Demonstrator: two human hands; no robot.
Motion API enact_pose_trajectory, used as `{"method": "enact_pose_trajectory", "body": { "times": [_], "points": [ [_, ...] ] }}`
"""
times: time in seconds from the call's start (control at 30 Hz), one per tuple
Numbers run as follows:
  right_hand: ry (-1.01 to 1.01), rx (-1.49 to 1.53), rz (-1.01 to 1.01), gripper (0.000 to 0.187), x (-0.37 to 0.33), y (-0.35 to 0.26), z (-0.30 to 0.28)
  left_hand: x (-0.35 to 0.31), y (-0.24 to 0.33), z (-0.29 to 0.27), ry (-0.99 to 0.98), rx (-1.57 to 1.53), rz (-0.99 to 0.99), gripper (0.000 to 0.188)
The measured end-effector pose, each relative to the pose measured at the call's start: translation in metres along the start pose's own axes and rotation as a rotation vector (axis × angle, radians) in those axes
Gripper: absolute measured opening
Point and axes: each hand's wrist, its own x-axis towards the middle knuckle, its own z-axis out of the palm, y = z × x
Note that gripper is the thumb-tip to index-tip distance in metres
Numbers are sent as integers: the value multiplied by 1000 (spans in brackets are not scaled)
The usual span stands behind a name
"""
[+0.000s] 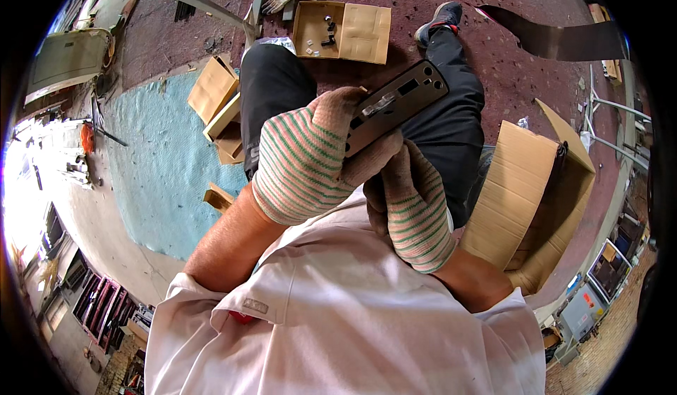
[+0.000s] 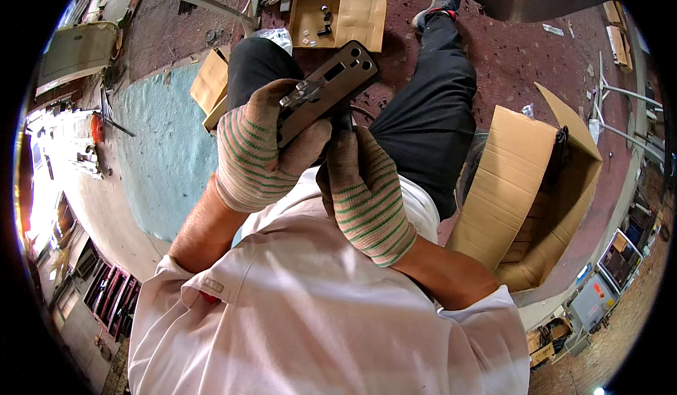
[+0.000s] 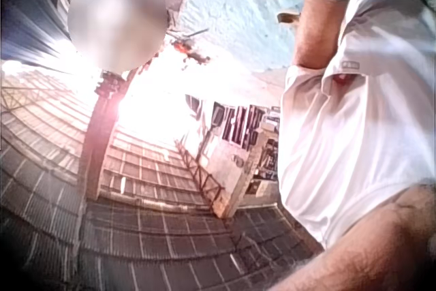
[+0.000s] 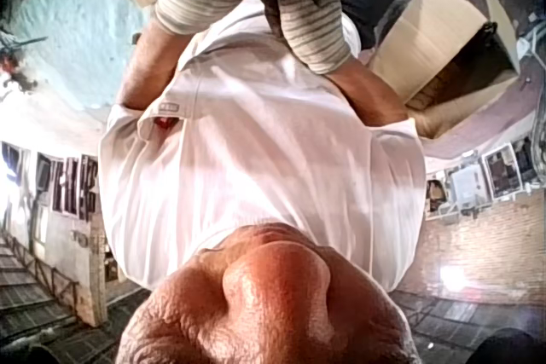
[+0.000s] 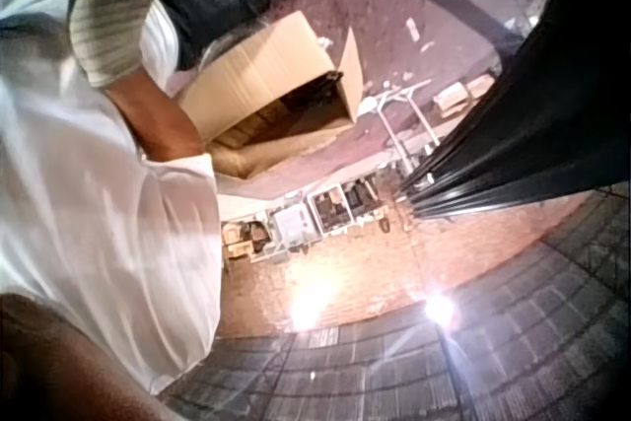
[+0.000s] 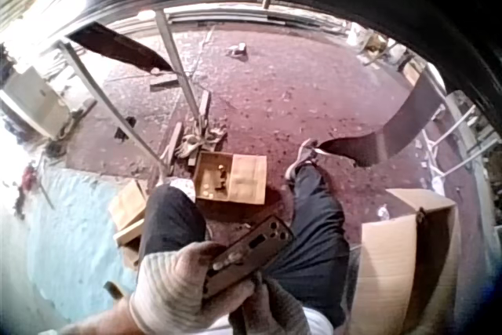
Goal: The person sits on the floor and disassembles a door lock mechanism using a screwdriver. They remove screws, separate the internal components, and reassemble the lock.
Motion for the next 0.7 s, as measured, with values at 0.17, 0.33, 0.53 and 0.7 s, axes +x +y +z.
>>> {"method": "enact_pose_trajectory", "body": {
  "times": [0.17,0.33,0.53,0.7],
  "points": [
    [-23,-232,-88,35,1,2,-10,2,-9,-6,2,-22,120,49],
    [-136,-128,92,37,-2,-19,-14,2,-15,-24,-180,50,220,38],
    [-123,-68,157,37,-4,-22,-7,1,-18,-24,-144,-26,196,36],
    [-68,-35,156,36,-4,-19,1,0,-18,-23,-109,-43,131,42]
  ]
}}
